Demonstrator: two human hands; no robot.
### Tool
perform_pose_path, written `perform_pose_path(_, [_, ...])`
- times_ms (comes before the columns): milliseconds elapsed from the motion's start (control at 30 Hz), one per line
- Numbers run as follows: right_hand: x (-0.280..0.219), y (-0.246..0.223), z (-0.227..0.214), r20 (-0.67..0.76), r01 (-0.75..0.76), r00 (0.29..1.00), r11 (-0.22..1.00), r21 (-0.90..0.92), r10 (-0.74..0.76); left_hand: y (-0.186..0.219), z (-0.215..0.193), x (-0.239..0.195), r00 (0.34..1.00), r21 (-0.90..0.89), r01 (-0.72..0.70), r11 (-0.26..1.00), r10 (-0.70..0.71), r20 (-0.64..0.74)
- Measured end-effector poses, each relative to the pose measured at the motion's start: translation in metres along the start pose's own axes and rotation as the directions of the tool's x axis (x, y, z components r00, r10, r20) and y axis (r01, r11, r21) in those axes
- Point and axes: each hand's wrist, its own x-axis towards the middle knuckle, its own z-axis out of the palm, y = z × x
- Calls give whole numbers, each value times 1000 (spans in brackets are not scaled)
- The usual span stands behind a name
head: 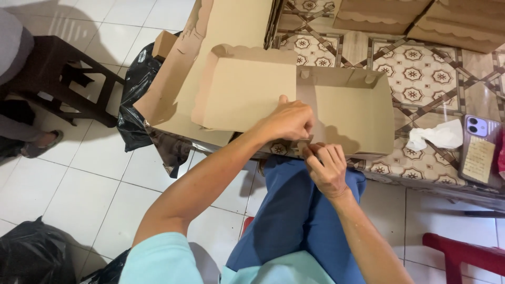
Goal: The person assembles flat cardboard boxes by hand, folding flaps and inserting tabs to form rectangular containers. They repeat the process for multiple units and place finished boxes on a nearby stack.
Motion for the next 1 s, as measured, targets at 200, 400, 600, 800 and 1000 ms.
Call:
perform_pose_path(200, [10,3,-5,-74,-12,997,1000,-5,11,-3,-15,3,993,-111,24,994,-11,120])
perform_pose_path(400, [0,10,2,-105,-12,994,999,-30,8,1,-21,0,995,-181,14,983,4,103])
perform_pose_path(600, [-2,11,4,-115,-38,993,999,-21,36,-2,-10,3,989,-304,26,952,20,146])
perform_pose_path(800, [-1,11,1,-124,-27,992,999,-27,24,-7,-2,9,988,-289,45,956,-1,152])
perform_pose_path(1000, [-9,14,5,-115,-23,993,999,-30,19,-8,12,17,988,-249,69,966,-32,150])
